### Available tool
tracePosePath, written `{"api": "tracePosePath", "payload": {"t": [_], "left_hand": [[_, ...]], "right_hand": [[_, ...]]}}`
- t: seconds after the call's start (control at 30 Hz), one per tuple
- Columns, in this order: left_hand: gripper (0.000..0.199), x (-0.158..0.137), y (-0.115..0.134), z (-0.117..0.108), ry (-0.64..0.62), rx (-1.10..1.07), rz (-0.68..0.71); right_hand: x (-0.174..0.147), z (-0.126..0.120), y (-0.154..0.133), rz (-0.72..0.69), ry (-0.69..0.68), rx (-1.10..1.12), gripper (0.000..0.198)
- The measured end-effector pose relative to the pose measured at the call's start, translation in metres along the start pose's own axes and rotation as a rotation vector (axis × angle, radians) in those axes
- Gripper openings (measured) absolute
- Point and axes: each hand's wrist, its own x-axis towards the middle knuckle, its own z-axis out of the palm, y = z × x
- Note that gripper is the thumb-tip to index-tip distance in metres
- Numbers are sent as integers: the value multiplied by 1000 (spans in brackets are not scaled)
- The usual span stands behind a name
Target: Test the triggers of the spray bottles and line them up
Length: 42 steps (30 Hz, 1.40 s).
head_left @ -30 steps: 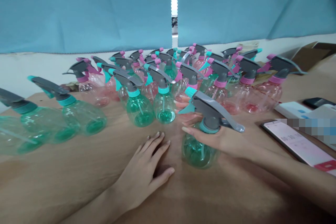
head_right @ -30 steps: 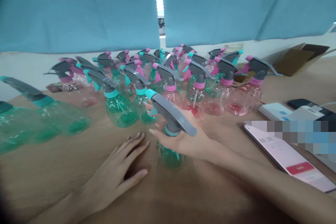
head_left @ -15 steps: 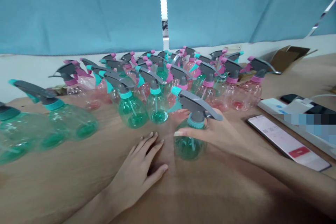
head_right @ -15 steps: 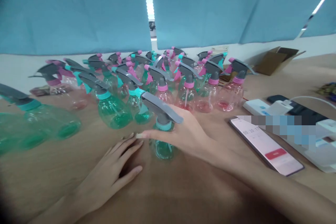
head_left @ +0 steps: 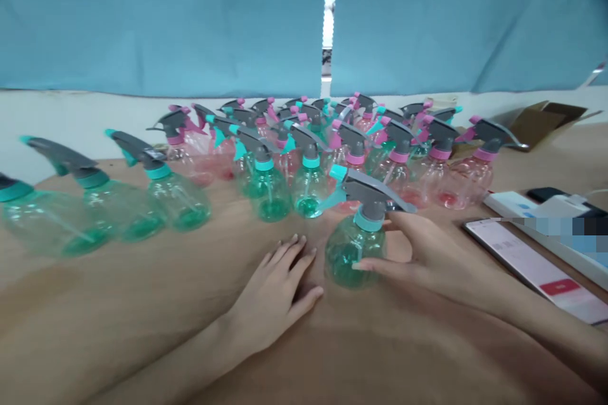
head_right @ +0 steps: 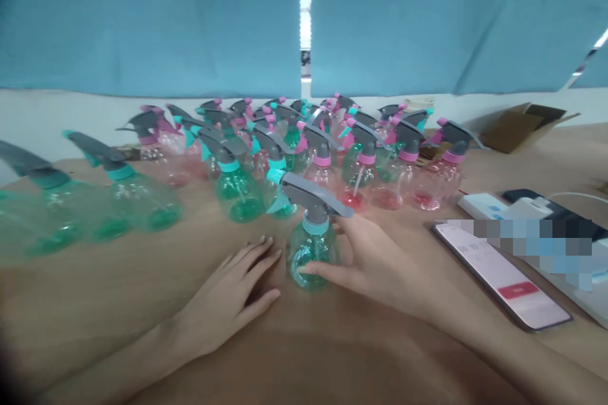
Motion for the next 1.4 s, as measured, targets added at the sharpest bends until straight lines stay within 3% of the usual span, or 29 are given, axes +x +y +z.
{"api": "tracePosePath", "payload": {"t": [0.13, 0.37, 0.53, 0.67, 0.87, 1.2, 1.4], "left_hand": [[50, -30, -8, -6, 29, 23, -16], [46, -93, -42, -20, 134, 86, -130], [42, -117, -58, -24, 163, 104, -203], [39, -124, -62, -27, 160, 59, -218], [37, -123, -60, -25, 165, -1, -253], [39, -117, -51, -24, 115, 32, -274], [37, -114, -48, -22, 157, 18, -262]], "right_hand": [[18, 16, -18, -19, -29, 9, 45], [65, 64, -55, -69, -122, 84, 56], [109, 101, -81, -175, -87, 27, 62], [139, 119, -88, -181, -62, -34, 56], [165, 126, -90, -132, -57, -56, 53], [171, 128, -97, -58, -61, -102, 47], [173, 132, -96, -63, -32, -87, 54]]}}
